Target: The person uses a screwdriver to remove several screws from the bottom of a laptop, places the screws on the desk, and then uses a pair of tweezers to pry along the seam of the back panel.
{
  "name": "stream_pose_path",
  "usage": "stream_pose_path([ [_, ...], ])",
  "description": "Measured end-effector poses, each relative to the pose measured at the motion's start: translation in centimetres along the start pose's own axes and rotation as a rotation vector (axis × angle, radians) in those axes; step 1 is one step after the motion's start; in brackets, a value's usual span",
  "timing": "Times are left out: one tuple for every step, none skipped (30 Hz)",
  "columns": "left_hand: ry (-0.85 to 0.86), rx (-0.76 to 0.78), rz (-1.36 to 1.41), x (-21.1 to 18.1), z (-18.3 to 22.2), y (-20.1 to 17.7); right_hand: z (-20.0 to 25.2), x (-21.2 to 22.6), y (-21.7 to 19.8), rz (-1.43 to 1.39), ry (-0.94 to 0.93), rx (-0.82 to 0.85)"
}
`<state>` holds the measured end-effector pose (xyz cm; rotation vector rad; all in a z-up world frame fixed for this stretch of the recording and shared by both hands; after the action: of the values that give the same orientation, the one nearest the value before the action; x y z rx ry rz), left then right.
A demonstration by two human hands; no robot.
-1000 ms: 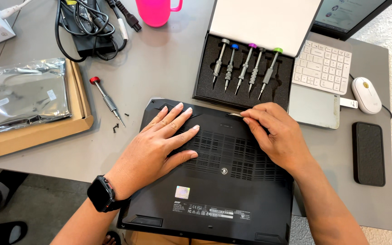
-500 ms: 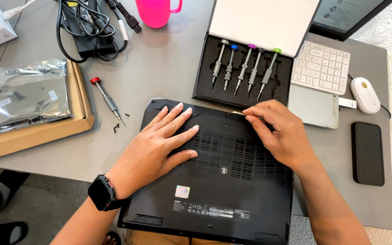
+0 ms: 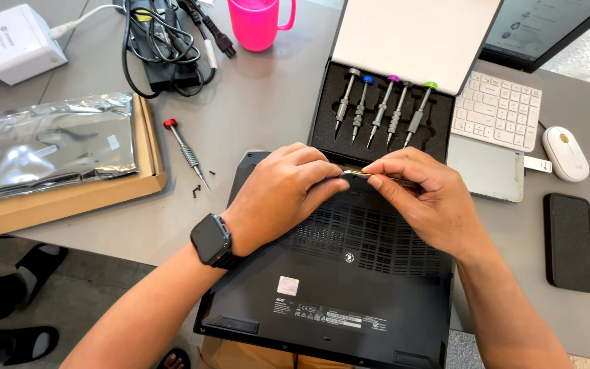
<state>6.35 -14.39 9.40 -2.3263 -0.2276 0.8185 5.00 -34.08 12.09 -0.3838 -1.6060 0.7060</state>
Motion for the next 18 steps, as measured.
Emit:
stream_pose_path([
  [0.010, -0.018, 0.023, 0.0, -0.2, 0.0, -0.1, 0.3, 0.1, -0.015, -0.006, 0.003],
  [0.010, -0.015, 0.016, 0.0, -0.2, -0.2, -0.1, 0.4, 0.2, -0.021, -0.010, 0.003],
  [0.006, -0.025, 0.016, 0.2, -0.1, -0.5, -0.2, 0.4, 0.3, -0.013, -0.003, -0.004],
  [0.000, -0.035, 0.011, 0.3, 0.0, -0.9, -0.3, 0.5, 0.4, -0.007, 0.000, -0.008],
  [-0.003, -0.033, 0.000, 0.8, 0.2, -1.6, -0.3, 0.5, 0.5, -0.015, -0.008, -0.005],
  [-0.021, 0.027, -0.037, 1.4, 0.5, -2.2, -0.1, 0.8, 0.4, 0.011, -0.043, -0.043],
  [-0.038, 0.088, -0.074, 1.9, 0.8, -2.7, 0.0, 1.0, 0.4, 0.037, -0.079, -0.081],
  [-0.049, 0.090, -0.085, 3.1, 1.7, -3.8, 0.3, 0.5, 0.3, 0.027, -0.085, -0.073],
  [-0.126, 0.119, -0.179, 4.6, 2.6, -5.0, 0.7, 0.1, -0.1, 0.053, -0.092, -0.123],
  [-0.195, 0.148, -0.273, 6.2, 3.3, -6.2, 1.1, -0.4, -0.5, 0.081, -0.099, -0.181],
  [-0.198, 0.150, -0.284, 7.0, 4.5, -6.7, 1.7, -1.1, -0.6, 0.072, -0.106, -0.179],
  [-0.247, 0.170, -0.344, 8.1, 5.5, -7.2, 2.3, -1.9, -1.1, 0.077, -0.100, -0.234],
  [-0.295, 0.188, -0.404, 9.2, 6.6, -7.7, 2.9, -2.7, -1.6, 0.082, -0.094, -0.289],
  [-0.293, 0.184, -0.404, 9.1, 7.2, -7.7, 3.5, -3.4, -1.8, 0.085, -0.097, -0.291],
  [-0.265, 0.201, -0.452, 9.1, 7.6, -7.5, 4.2, -4.5, -2.2, 0.104, -0.052, -0.346],
  [-0.231, 0.218, -0.486, 9.0, 7.9, -6.8, 5.2, -5.6, -3.0, 0.132, 0.003, -0.405],
  [-0.223, 0.214, -0.473, 8.5, 8.6, -7.5, 4.7, -6.3, -3.0, 0.145, 0.010, -0.411],
  [-0.234, 0.224, -0.518, 8.4, 8.8, -7.4, 5.6, -6.6, -3.5, 0.178, -0.043, -0.445],
])
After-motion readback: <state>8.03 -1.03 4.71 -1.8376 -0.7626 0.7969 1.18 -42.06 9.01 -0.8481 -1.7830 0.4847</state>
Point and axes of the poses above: each hand's wrist, its own z-axis away from the middle knuckle, its own y-axis out of the palm, x = y × z, the point moved 5 cm from there along -z, towards the middle knuckle, and after that the axes turned 5 degrees about y, right-handed, at the moved point
